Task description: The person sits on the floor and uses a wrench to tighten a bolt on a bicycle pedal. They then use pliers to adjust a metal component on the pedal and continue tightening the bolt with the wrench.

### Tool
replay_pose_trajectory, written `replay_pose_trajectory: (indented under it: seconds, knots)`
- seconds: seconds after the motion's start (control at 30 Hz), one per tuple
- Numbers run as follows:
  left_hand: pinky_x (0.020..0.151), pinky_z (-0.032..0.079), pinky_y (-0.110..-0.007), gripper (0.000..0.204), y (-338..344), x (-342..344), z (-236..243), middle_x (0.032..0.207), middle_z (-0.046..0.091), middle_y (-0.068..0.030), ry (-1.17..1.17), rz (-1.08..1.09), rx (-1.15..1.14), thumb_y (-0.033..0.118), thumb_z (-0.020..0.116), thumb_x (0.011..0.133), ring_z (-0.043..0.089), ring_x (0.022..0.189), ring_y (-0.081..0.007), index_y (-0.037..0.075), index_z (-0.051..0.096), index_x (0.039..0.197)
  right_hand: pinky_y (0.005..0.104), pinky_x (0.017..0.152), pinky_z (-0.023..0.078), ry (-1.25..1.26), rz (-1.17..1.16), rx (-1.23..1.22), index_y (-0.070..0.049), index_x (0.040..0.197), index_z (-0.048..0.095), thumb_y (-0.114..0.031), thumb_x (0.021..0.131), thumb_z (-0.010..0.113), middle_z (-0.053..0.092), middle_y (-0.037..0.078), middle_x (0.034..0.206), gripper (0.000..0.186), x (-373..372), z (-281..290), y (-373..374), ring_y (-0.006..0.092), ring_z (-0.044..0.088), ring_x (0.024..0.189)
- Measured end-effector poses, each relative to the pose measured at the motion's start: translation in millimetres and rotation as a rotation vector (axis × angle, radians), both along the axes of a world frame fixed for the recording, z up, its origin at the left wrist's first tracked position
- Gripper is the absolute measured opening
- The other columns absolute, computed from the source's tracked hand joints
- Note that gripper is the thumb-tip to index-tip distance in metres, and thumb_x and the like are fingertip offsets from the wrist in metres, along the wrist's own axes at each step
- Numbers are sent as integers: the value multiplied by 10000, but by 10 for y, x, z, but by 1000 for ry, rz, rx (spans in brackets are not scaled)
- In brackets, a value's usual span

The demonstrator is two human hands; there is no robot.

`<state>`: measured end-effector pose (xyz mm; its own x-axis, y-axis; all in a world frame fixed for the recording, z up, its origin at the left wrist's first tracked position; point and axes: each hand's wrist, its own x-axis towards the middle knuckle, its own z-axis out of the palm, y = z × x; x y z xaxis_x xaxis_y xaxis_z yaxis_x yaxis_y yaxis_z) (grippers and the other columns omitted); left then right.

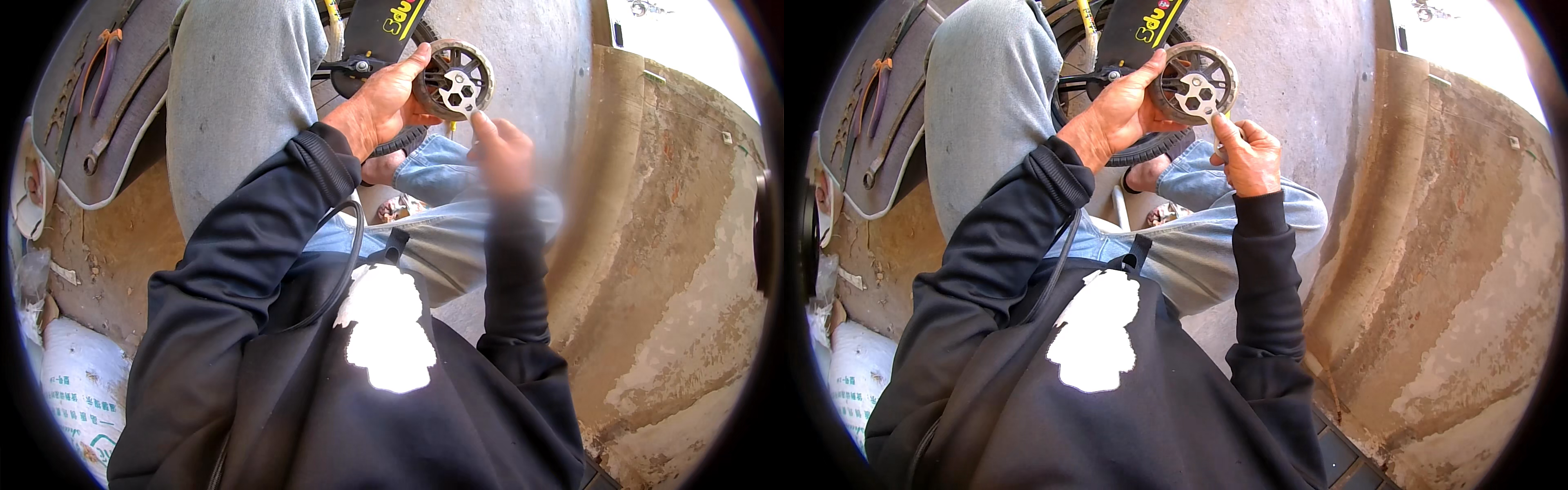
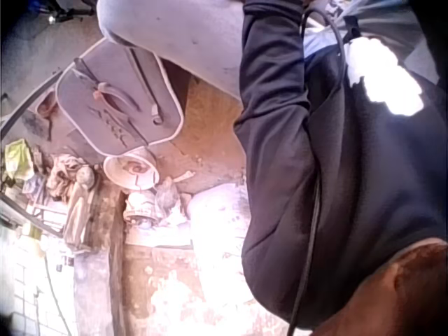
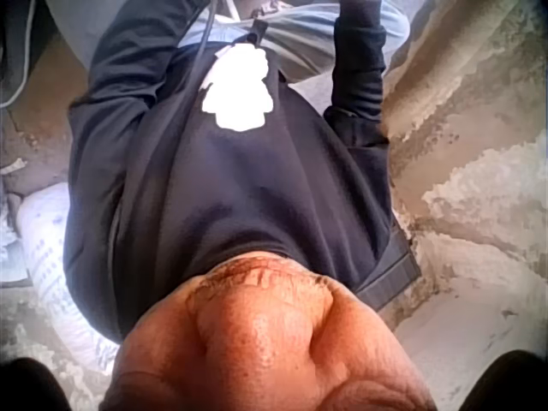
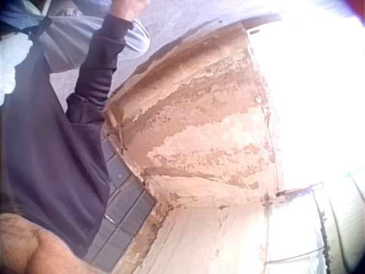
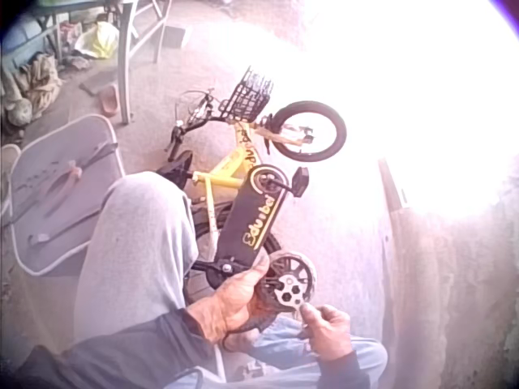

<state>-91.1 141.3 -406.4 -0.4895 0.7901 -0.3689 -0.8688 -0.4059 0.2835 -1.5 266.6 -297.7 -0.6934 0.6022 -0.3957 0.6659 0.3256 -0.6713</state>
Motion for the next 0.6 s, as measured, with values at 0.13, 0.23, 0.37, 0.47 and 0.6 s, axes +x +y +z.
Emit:
replay_pose_trajectory:
  seconds: [0.13,0.23,0.37,0.47,0.6]
  knots:
    - [788,544,-395,438,-6,-6,-4,1116,616,-55,27,-2,-19,486,401,948,630,985,-185,163,497,1227,185,358,312,-30,31,11,-25,771,638,-320,816,708,575,31,556,306,-37,27,74,49,488,416]
    - [771,551,-382,441,2,-5,-8,1107,620,-58,34,2,-22,488,400,947,635,972,-178,158,504,1220,179,373,317,-65,59,13,-22,786,643,-308,813,713,576,25,563,296,-70,71,137,52,498,426]
    - [753,559,-366,445,-5,-15,-2,1093,627,-59,43,-5,-11,490,400,946,645,948,-173,151,508,1214,176,385,316,-25,71,-33,-25,791,644,-293,791,739,567,14,563,284,-108,43,264,50,496,440]
    - [746,562,-360,450,-16,-17,10,1091,629,-59,55,-5,-19,491,400,946,650,933,-172,148,509,1217,177,387,317,-62,85,36,-28,792,645,-292,779,752,563,9,563,284,-178,64,360,45,493,448]
    - [744,562,-360,452,-9,-17,14,1096,628,-65,61,-13,-30,487,395,949,651,930,-171,146,511,1222,182,390,326,-150,140,120,-31,792,651,-327,741,778,571,5,570,326,-309,159,458,42,486,452]
